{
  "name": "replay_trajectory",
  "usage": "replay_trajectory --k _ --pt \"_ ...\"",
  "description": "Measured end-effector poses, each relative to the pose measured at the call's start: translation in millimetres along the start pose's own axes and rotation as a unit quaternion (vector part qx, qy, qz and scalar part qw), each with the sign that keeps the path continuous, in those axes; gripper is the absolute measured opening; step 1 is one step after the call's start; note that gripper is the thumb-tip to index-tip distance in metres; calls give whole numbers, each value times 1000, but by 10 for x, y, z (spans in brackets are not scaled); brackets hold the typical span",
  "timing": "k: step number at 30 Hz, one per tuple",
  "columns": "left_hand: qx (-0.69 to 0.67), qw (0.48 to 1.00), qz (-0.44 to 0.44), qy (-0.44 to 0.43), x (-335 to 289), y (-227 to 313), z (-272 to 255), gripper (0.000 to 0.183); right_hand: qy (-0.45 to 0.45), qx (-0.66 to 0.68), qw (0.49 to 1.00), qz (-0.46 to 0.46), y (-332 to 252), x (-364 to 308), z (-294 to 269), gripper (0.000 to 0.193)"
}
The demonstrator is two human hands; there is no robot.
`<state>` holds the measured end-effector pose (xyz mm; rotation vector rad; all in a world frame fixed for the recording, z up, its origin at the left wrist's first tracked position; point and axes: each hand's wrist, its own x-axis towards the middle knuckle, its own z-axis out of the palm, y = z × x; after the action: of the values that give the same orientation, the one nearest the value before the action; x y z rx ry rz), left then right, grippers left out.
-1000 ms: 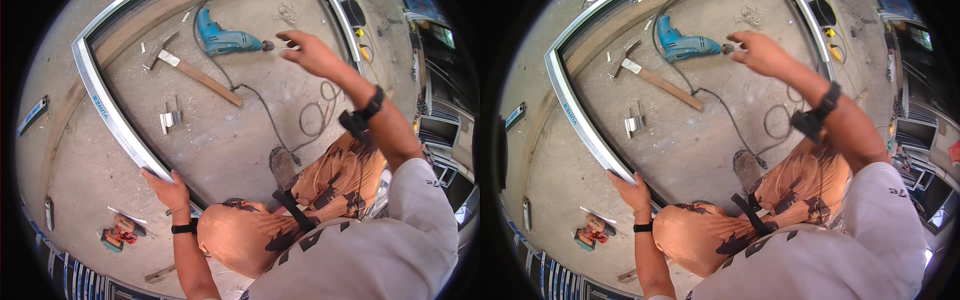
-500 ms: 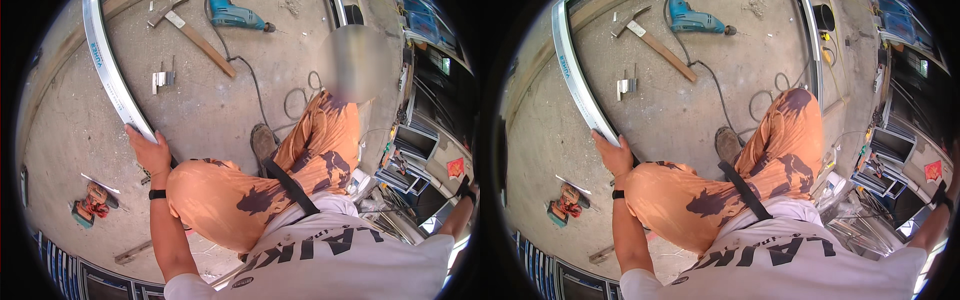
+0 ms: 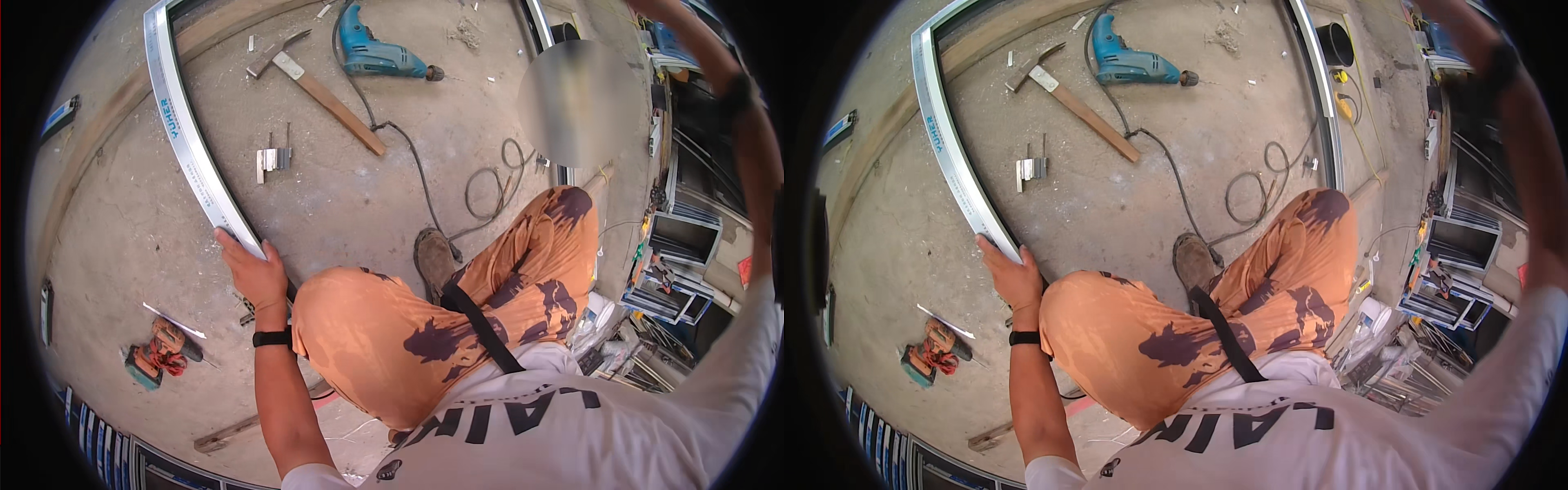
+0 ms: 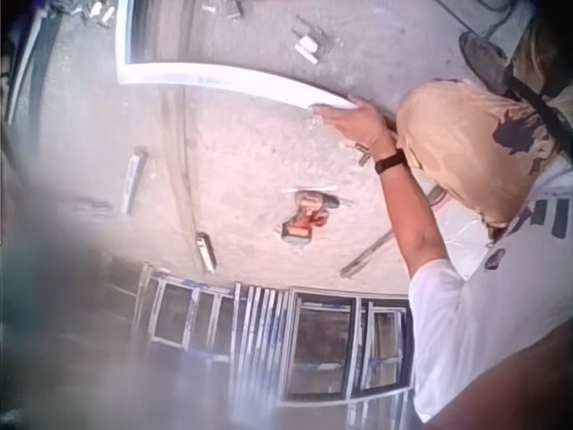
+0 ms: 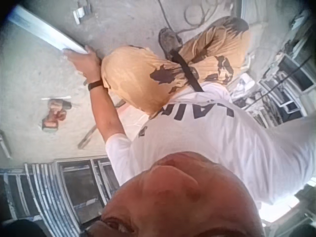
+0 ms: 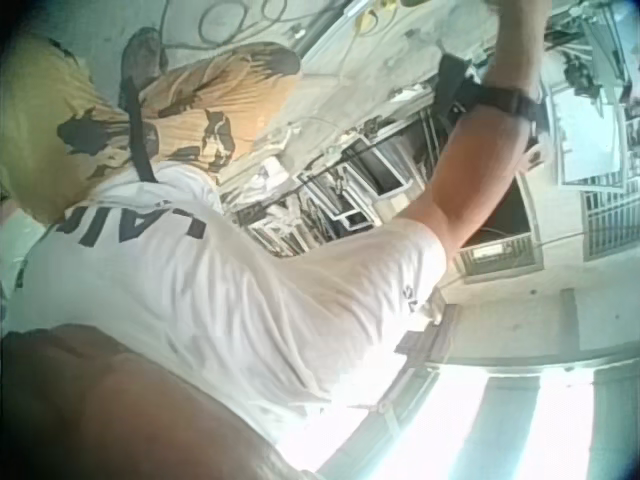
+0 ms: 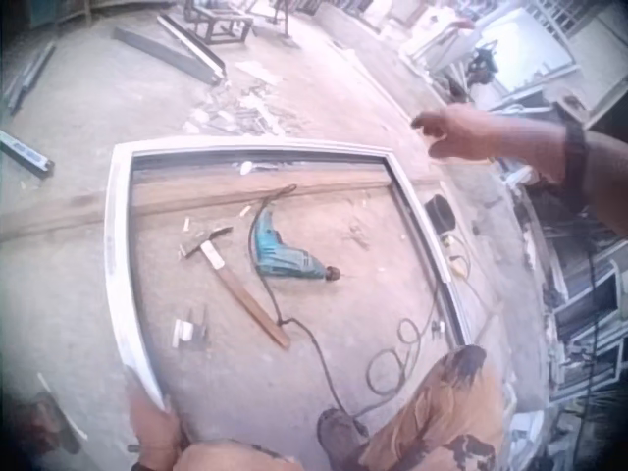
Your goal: Assemble a metal window frame by attaching corners and drilling holes.
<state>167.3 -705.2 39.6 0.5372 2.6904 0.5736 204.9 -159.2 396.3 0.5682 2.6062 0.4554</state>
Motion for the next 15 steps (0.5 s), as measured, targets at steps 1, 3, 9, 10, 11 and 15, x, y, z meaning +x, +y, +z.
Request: replay_trajectory --k 1,3,9,10,11,15 --pt "-4 1000 -4 -9 -21 -29 -29 90 -49 13 994 -93 -588 298 738 53" --pt "-9 1000 -15 -12 -40 -45 -20 90 -155 132 976 -74 -1516 569 1786 64" --pt "20 999 38 21 50 2 29 92 21 134 991 -16 -2324 654 3123 84" --pt "22 999 28 13 33 -9 22 92 -4 182 983 21 -2308 614 3175 72" --pt "19 1000 20 12 55 29 42 92 -21 225 972 58 -2221 633 3137 61" --pt "33 999 34 15 22 -25 69 90 -153 307 921 186 -2365 112 3220 83"
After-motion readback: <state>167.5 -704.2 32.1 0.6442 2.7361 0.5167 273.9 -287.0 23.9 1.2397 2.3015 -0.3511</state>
